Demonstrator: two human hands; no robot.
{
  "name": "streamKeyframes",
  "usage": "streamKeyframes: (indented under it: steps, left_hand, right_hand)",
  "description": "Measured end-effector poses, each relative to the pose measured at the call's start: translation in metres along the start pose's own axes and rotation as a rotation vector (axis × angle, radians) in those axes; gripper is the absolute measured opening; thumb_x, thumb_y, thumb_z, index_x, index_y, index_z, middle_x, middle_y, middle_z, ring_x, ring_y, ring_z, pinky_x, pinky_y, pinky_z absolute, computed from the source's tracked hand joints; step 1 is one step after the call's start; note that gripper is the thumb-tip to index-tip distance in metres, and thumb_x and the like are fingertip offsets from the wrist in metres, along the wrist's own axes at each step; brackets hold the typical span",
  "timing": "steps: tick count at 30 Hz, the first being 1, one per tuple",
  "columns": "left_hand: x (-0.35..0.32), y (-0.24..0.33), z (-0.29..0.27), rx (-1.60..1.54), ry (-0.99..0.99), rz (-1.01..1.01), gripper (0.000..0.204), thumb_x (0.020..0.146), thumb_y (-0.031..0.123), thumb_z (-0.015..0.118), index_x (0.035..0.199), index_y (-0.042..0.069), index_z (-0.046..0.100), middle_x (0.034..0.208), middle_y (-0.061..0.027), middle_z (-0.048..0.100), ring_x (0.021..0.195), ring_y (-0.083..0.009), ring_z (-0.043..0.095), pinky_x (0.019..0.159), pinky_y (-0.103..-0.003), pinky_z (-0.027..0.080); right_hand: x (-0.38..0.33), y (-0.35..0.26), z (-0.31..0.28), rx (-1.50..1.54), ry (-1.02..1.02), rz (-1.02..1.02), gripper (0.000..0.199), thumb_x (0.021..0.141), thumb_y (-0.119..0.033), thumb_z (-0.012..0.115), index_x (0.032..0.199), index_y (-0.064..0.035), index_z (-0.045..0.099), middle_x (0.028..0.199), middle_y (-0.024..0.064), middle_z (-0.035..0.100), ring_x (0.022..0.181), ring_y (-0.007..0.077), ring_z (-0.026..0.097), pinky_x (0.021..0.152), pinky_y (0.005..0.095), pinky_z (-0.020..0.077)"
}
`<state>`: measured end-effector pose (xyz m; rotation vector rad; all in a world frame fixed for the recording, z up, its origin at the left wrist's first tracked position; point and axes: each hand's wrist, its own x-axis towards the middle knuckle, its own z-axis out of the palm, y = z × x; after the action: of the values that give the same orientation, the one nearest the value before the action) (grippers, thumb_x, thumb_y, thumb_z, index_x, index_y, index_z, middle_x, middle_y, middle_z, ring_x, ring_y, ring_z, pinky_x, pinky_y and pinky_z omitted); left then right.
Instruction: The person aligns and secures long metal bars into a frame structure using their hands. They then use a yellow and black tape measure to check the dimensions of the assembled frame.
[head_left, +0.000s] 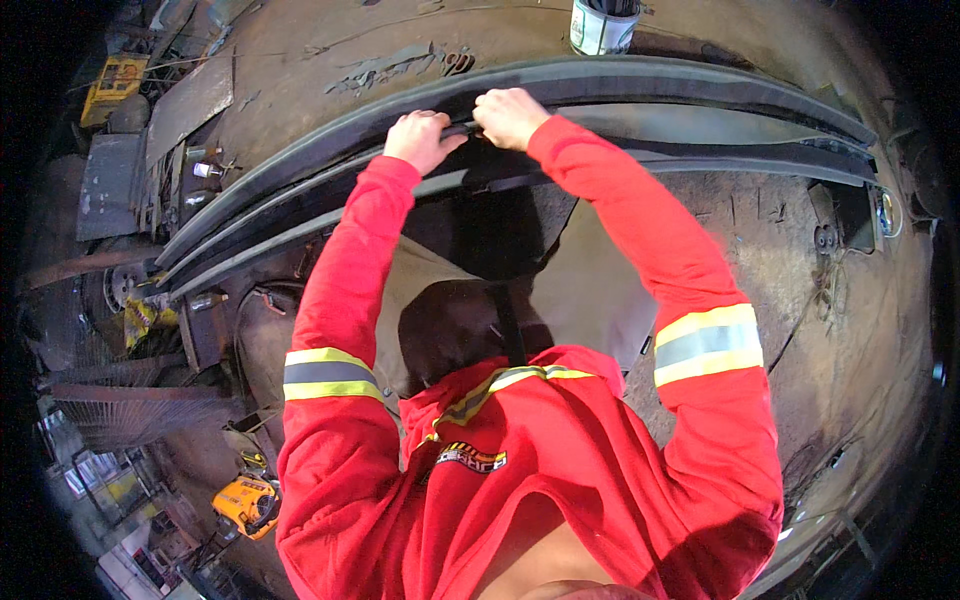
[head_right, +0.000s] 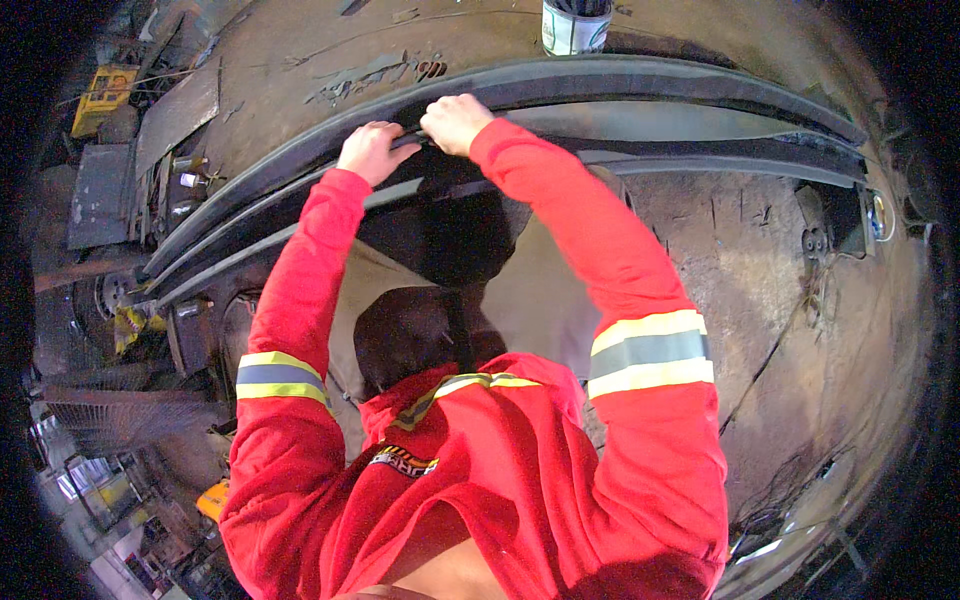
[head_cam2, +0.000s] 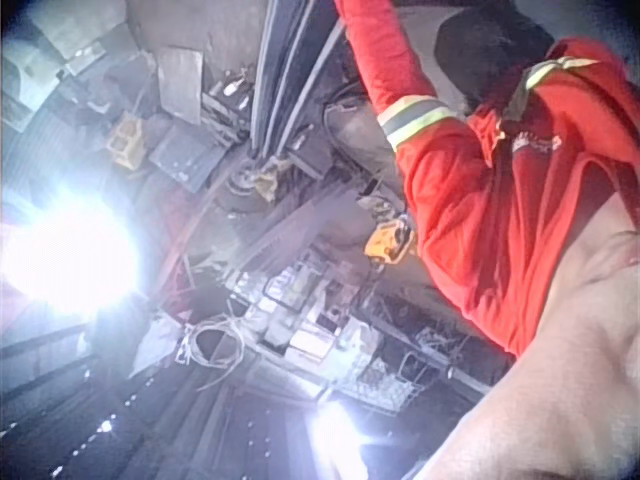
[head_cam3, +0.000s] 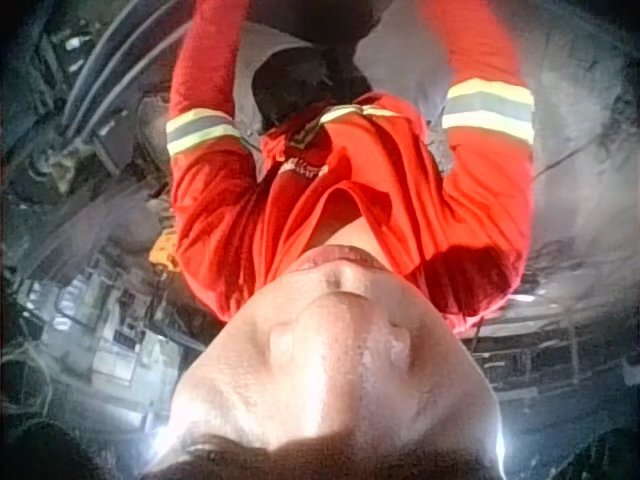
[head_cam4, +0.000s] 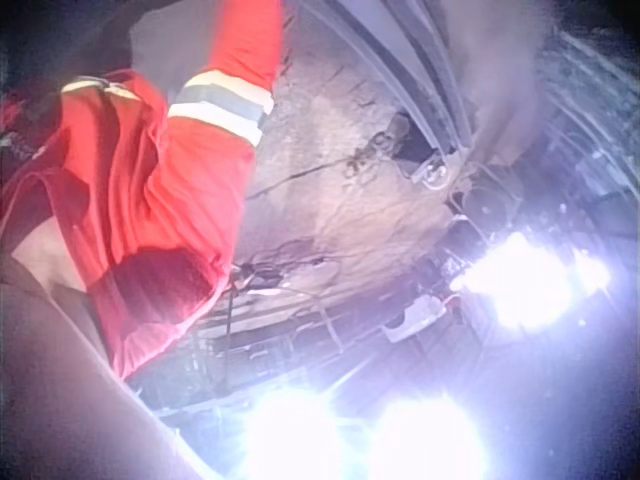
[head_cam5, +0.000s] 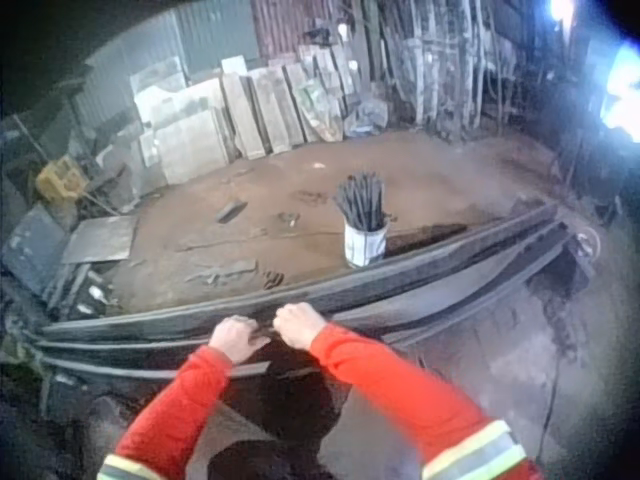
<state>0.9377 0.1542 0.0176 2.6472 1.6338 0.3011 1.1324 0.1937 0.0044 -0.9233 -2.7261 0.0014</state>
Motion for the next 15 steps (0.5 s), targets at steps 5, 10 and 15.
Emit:
streamKeyframes:
  steps: [5,10,15]
  left_hand:
    - [-0.002,0.01,0.019,0.132,0.173,0.016,0.031,0.068,0.032,0.073,0.077,0.006,0.06,0.075,-0.0104,0.063,0.079,-0.0284,0.061,0.074,-0.039,0.048]
    - [0.003,0.012,0.029,0.145,0.201,-0.012,0.037,0.063,0.038,0.075,0.077,0.007,0.058,0.075,-0.0091,0.062,0.08,-0.0277,0.061,0.076,-0.038,0.047]
    - [0.005,0.02,0.023,0.091,0.111,-0.095,0.037,0.066,0.037,0.075,0.081,0.006,0.063,0.08,-0.0115,0.065,0.083,-0.0293,0.062,0.078,-0.039,0.048]
  right_hand:
    - [-0.004,-0.018,0.02,-0.156,0.171,0.097,0.011,0.078,-0.017,0.058,0.076,-0.0123,0.067,0.083,0.0046,0.065,0.086,0.0207,0.062,0.071,0.0368,0.0475]
    - [-0.008,-0.019,0.025,-0.196,0.239,0.136,0.008,0.077,-0.017,0.059,0.075,-0.0117,0.065,0.083,0.0045,0.064,0.086,0.0212,0.062,0.072,0.0375,0.0473]
    - [-0.022,0.028,-0.025,0.455,-0.15,0.167,0.044,0.076,-0.043,0.067,0.097,-0.0041,0.068,0.096,0.0175,0.067,0.096,0.034,0.063,0.083,0.0442,0.0493]
